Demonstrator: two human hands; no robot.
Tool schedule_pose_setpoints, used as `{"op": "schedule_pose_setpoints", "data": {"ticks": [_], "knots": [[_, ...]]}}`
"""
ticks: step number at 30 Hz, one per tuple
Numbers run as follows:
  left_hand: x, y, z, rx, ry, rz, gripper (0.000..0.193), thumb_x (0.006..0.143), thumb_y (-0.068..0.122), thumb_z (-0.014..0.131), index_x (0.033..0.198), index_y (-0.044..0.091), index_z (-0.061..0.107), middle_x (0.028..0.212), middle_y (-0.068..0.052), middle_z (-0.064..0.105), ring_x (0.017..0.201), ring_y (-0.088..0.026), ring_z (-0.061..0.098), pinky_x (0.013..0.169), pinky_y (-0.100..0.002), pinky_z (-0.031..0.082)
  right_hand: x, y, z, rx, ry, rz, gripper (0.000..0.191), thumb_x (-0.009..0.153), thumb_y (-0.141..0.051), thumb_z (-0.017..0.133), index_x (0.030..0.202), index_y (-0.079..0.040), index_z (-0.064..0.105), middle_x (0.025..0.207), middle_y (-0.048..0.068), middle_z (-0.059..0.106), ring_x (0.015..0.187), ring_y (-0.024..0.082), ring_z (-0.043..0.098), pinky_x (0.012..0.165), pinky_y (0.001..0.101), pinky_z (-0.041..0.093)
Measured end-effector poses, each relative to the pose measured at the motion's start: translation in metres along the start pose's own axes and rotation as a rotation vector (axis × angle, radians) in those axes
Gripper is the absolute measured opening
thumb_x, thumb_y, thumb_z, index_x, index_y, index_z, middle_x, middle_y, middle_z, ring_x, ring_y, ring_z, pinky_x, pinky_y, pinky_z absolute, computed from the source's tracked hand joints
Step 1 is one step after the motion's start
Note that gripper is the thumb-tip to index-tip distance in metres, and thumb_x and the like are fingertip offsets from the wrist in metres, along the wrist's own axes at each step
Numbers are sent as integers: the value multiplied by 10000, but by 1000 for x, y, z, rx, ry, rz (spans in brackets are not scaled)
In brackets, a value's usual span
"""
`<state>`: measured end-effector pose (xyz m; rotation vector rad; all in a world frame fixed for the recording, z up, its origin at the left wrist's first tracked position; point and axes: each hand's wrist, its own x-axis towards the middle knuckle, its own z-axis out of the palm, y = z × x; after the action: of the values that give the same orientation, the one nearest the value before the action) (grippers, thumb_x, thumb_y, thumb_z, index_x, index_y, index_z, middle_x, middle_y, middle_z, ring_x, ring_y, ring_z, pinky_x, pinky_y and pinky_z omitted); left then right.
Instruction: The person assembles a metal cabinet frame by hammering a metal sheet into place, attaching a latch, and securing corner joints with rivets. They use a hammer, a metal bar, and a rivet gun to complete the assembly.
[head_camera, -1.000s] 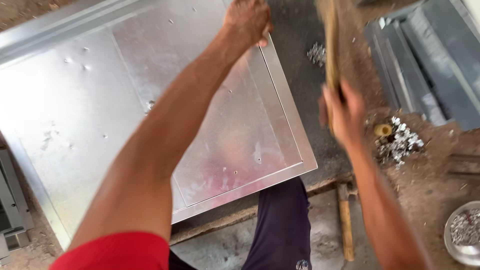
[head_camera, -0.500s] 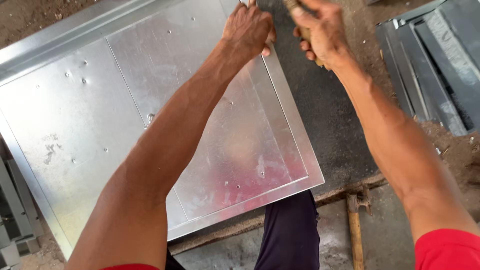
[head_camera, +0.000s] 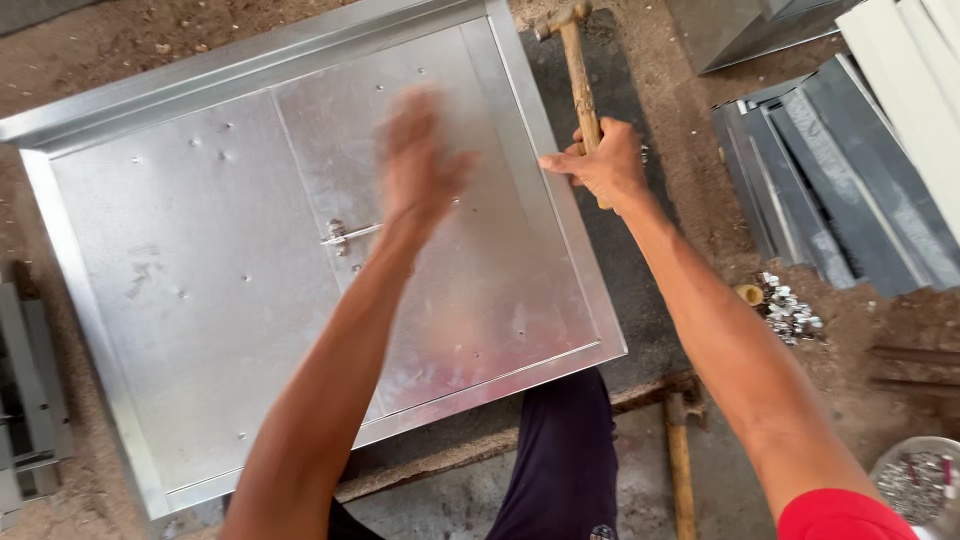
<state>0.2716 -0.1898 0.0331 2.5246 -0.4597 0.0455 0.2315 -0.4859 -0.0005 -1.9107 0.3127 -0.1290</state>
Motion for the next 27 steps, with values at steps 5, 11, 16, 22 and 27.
{"op": "schedule_pose_setpoints", "data": {"ticks": [5,11,16,22,27], "knots": [[-68,-107,-30,224,109,-175,824,1041,498,610,1600,-12,285,1676,-242,236,1556,-390,139,1213,-598,42,-11,-4,7,67,-21,208,535,651,-167,996,967,27,610,792,128,721,670,160,736,522,319,640],[-41,-91,-45,193,-62,-141,786,989,560,610,1489,-22,441,1546,-256,428,1473,-398,357,1210,-471,268,-27,-20,16,-47,36,198,534,655,-147,1002,992,38,630,829,132,725,688,165,734,550,317,636],[-63,-137,-111,21,189,-326,572,981,436,523,1441,95,531,1452,-161,568,1323,-365,542,1218,-454,344,-45,-36,23,-102,95,188,507,713,-179,996,948,56,613,856,116,700,681,141,700,556,284,630],[-78,-118,-66,295,407,-22,650,1041,517,429,1436,11,528,1514,-218,493,1411,-388,429,1154,-535,287,-70,-57,35,-239,181,73,440,765,-211,959,958,24,640,828,113,722,636,140,680,520,283,579],[-83,-162,-120,11,75,59,416,972,369,533,1292,135,661,1438,-195,581,1325,-410,484,1135,-533,349,-76,-87,61,-189,125,22,283,844,-241,791,982,-11,703,811,94,700,615,150,687,510,306,604]]}}
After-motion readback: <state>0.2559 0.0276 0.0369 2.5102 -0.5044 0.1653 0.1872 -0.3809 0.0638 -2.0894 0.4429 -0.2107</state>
